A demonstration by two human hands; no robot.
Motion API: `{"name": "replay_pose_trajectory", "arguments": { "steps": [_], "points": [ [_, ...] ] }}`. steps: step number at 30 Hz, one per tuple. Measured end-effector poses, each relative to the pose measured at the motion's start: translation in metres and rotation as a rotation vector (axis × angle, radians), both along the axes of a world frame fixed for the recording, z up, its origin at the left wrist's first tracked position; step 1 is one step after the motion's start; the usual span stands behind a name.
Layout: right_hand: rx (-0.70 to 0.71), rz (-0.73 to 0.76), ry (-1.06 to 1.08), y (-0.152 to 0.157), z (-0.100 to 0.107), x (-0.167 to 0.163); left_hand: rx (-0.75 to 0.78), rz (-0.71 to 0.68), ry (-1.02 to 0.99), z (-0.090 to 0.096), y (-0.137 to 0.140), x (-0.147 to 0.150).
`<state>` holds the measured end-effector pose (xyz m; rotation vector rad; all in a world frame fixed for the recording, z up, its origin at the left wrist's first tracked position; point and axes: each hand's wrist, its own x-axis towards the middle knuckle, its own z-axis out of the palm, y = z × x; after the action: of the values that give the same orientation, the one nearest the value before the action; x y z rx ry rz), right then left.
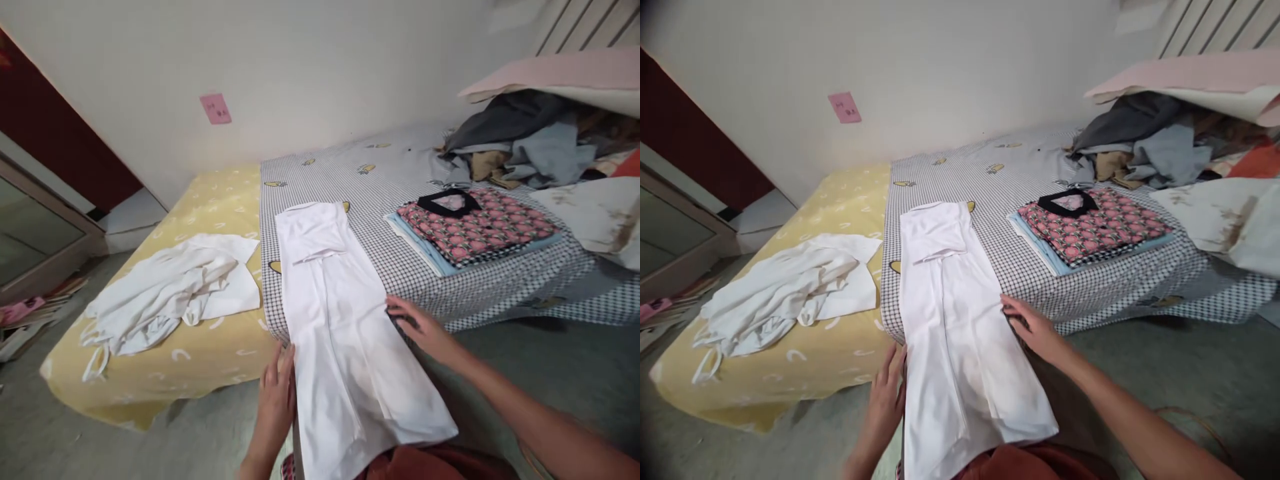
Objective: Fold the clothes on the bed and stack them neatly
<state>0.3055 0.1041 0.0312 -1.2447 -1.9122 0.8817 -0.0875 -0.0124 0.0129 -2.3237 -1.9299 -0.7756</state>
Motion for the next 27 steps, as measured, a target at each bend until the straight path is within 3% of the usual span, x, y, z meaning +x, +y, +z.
{"name": "replay_pose_trajectory", "arguments": {
  "steps": [3,5,7,10,14,18,23,25,27],
  "points": [
    [0.161,-0.096,-0.227,-0.056,-0.036,0.024,0.016,0.081,0.056,-0.019,-0.05,0.004],
    [0.257,-0.179,-0.291,-0.081,-0.045,0.032,0.057,0.075,0.133,-0.018,-0.07,0.005],
    [0.346,-0.176,-0.35,-0.092,-0.036,0.035,0.112,0.015,0.232,-0.004,-0.079,0.006],
    [0.386,0.025,-0.47,-0.088,-0.001,0.028,0.125,-0.072,0.362,0.032,-0.075,0.013],
    [0.254,0.384,-0.515,-0.067,0.045,0.008,0.081,-0.275,0.537,0.072,-0.057,0.03],
    [0.144,0.61,-0.416,-0.053,0.048,-0.008,0.062,-0.518,0.581,0.07,-0.044,0.036],
    [-0.047,0.591,-0.271,-0.053,0.044,-0.014,-0.043,-0.663,0.334,0.05,-0.035,0.026],
    [-0.113,0.564,-0.22,-0.053,0.055,-0.012,-0.162,-0.648,0.166,0.053,-0.033,0.025],
    [-0.189,0.558,-0.161,-0.049,0.07,-0.008,-0.35,-0.584,-0.041,0.067,-0.03,0.027]
  ]
}}
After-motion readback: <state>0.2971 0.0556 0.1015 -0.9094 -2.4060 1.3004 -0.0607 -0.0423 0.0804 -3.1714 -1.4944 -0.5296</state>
